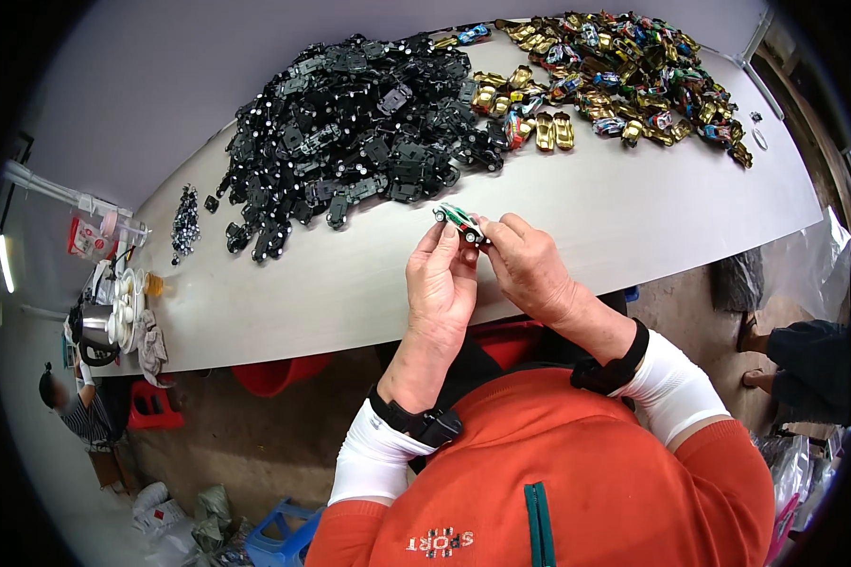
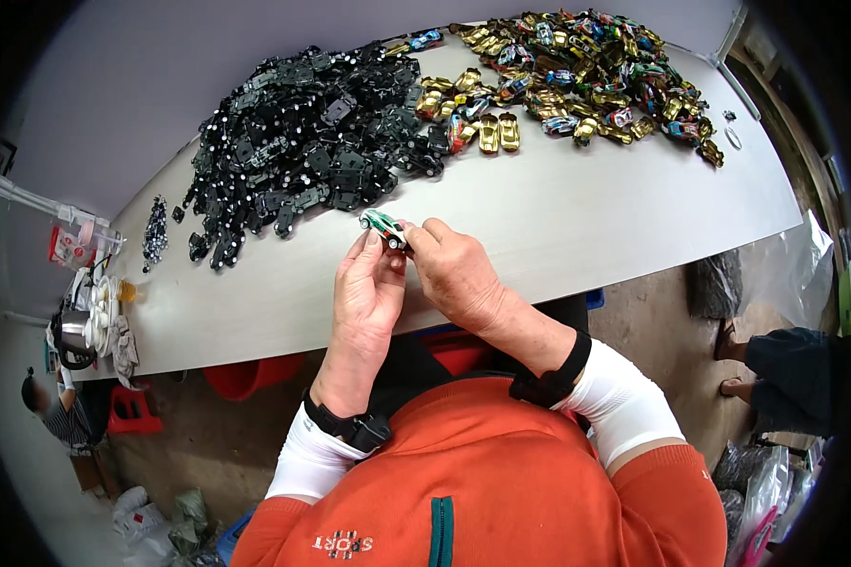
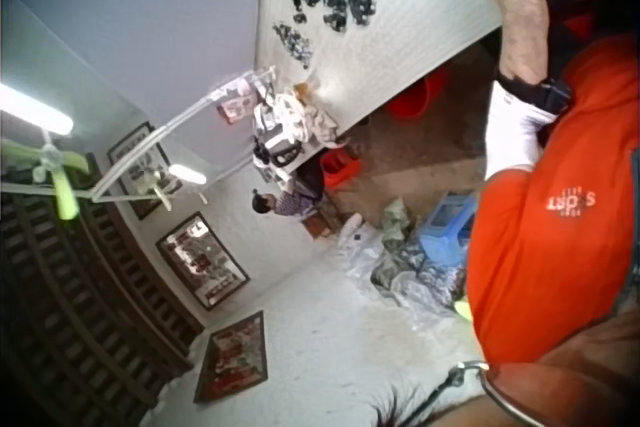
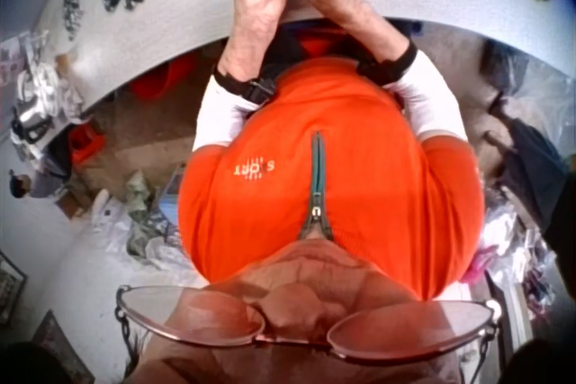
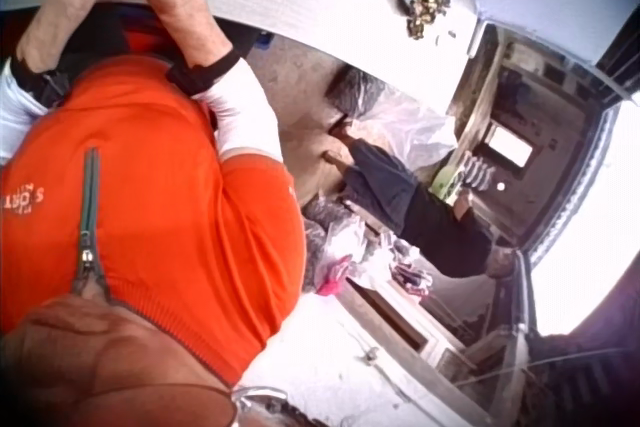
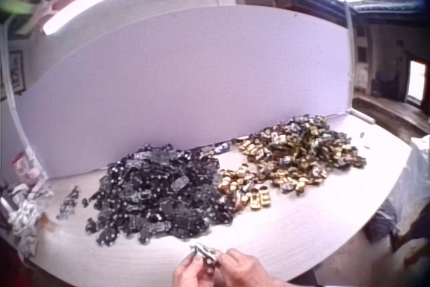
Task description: The person assembles small toy car keychains by hand. They pick up a black plastic base and a colored car body, fit them together, and place the finished unit on the table. This process is repeated with various colored car bodies.
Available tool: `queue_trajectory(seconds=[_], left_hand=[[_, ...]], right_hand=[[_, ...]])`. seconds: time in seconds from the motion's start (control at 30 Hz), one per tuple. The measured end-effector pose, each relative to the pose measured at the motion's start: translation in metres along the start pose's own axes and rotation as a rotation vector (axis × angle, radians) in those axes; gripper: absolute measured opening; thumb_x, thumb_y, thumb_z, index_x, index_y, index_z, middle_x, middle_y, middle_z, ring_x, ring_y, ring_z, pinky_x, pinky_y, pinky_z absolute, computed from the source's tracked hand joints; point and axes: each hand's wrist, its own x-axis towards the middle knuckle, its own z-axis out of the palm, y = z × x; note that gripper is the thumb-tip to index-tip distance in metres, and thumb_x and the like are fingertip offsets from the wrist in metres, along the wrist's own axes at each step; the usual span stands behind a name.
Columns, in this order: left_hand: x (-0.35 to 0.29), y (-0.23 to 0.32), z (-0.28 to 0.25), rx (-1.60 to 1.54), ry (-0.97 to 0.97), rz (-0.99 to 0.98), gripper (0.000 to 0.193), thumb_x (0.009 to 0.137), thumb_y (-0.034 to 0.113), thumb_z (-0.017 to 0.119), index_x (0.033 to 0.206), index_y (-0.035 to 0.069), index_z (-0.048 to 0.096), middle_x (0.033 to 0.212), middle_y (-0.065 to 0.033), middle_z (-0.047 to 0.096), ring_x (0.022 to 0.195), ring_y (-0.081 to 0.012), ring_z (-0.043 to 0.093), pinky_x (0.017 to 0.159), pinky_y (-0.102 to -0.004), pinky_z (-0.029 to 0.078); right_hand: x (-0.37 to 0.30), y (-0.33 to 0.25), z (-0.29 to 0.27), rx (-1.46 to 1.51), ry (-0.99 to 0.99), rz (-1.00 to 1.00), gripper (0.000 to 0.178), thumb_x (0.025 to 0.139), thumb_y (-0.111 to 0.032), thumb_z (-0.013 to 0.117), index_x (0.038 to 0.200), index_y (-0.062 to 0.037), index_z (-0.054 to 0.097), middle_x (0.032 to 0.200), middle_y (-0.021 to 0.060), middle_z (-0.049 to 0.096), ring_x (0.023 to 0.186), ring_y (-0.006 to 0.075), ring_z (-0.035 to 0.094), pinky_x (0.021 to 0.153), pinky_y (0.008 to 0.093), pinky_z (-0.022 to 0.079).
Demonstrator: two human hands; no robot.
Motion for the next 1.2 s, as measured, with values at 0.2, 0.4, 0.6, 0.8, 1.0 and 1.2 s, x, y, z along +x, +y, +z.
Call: queue_trajectory(seconds=[0.2,0.4,0.6,0.8,1.0,1.2], left_hand=[[-0.007,0.011,-0.008,0.089,-0.243,-0.007,0.019,0.088,0.011,0.055,0.106,0.004,0.056,0.096,-0.0056,0.06,0.076,-0.0105,0.052,0.065,-0.0226,0.042],[-0.013,0.003,0.012,0.101,-0.104,0.049,0.018,0.09,0.017,0.053,0.101,0.003,0.059,0.097,-0.009,0.062,0.086,-0.0154,0.057,0.073,-0.0278,0.047],[-0.014,0.032,-0.02,0.486,-0.301,0.044,0.019,0.088,0.012,0.056,0.103,0.001,0.057,0.086,-0.0105,0.062,0.066,-0.0166,0.058,0.054,-0.025,0.047],[-0.019,0.03,-0.024,0.772,-0.391,-0.06,0.016,0.087,0.007,0.056,0.1,0.0,0.06,0.08,-0.0079,0.062,0.061,-0.0092,0.053,0.045,-0.0174,0.037],[-0.021,0.028,-0.018,0.898,-0.435,-0.008,0.014,0.084,-0.001,0.055,0.096,-0.001,0.063,0.081,-0.0038,0.059,0.057,-0.0071,0.05,0.048,-0.0158,0.037],[-0.025,0.028,-0.013,0.928,-0.391,-0.019,0.014,0.085,0.001,0.055,0.097,-0.001,0.063,0.076,-0.0038,0.059,0.053,-0.0062,0.049,0.045,-0.0159,0.036]], right_hand=[[-0.002,0.005,0.001,0.37,0.02,0.195,0.015,0.078,0.002,0.057,0.093,0.0024,0.057,0.072,0.0086,0.055,0.06,0.0165,0.055,0.05,0.0282,0.045],[-0.005,-0.007,-0.005,0.978,-0.305,0.609,0.007,0.083,-0.004,0.057,0.084,0.0018,0.06,0.066,0.0009,0.056,0.054,0.0049,0.049,0.049,0.0201,0.042],[0.0,0.015,-0.058,1.042,-0.512,0.754,0.023,0.08,-0.006,0.062,0.101,0.0021,0.06,0.07,0.0034,0.059,0.051,0.0058,0.051,0.046,0.0181,0.041],[0.009,0.01,-0.056,1.031,-0.594,0.668,0.023,0.078,-0.006,0.063,0.1,0.0035,0.059,0.067,0.0042,0.058,0.052,0.007,0.052,0.047,0.0193,0.042],[0.007,0.011,-0.052,0.994,-0.608,0.647,0.011,0.078,-0.006,0.063,0.085,0.0026,0.062,0.064,0.0029,0.057,0.053,0.0067,0.051,0.048,0.0197,0.043],[0.008,0.01,-0.044,0.773,-0.567,0.514,0.003,0.078,-0.003,0.061,0.078,0.0005,0.062,0.065,0.002,0.057,0.057,0.0086,0.053,0.05,0.025,0.043]])
